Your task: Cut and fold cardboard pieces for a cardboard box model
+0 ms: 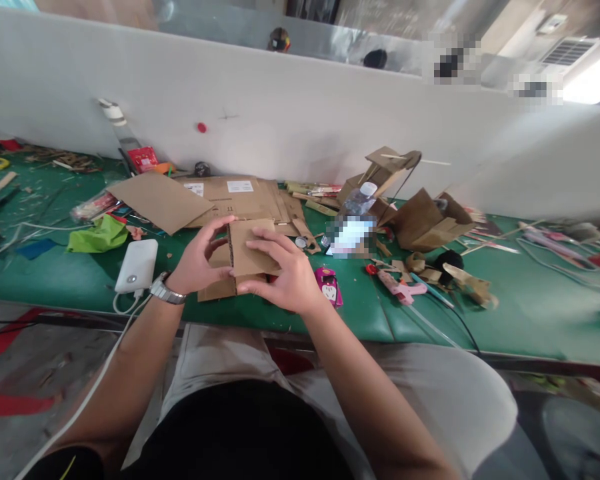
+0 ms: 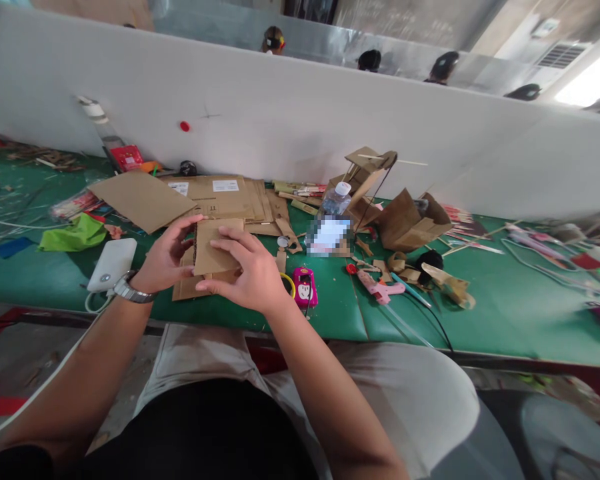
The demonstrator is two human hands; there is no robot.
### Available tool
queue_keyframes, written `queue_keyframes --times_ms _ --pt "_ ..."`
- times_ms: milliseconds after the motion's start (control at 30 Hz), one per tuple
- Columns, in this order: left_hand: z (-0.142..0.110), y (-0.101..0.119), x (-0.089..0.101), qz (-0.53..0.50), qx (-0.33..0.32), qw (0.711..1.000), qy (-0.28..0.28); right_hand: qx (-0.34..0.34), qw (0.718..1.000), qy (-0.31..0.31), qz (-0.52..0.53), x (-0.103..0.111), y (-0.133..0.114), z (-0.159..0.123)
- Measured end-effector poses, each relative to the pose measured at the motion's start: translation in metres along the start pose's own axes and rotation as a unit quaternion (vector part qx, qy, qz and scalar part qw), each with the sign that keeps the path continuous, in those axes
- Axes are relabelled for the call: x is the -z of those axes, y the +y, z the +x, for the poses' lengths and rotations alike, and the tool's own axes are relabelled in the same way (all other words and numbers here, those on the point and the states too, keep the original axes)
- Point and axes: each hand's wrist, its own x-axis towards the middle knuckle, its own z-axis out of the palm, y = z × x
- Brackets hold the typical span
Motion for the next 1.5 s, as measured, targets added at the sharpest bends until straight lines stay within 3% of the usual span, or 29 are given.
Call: queue_keyframes --times_ms 200,367,733,867,1500 --pt "0.000 0.007 -0.007 0.009 -0.004 1.000 0.022 -0.073 0.990 0.016 -0.118 0.002 -0.028 0.008" --pt "0.000 0.012 -0.008 0.036 -0.012 0.999 0.022 -0.102 0.982 -0.028 -0.159 0.007 -0.041 0.013" --pt "-0.001 0.016 -0.004 -0.016 -0.003 0.999 -0.040 0.043 0.977 -0.188 -0.095 0.064 -0.029 0.025" --pt "0.000 0.019 -0.007 -0.010 -0.008 0.999 -0.047 0.060 0.967 -0.228 -0.095 0.064 -0.023 0.031" --pt "-0.002 0.011 -0.005 -0.045 0.003 0.998 -0.034 0.077 0.968 -0.234 -0.048 0.051 0.003 0.050"
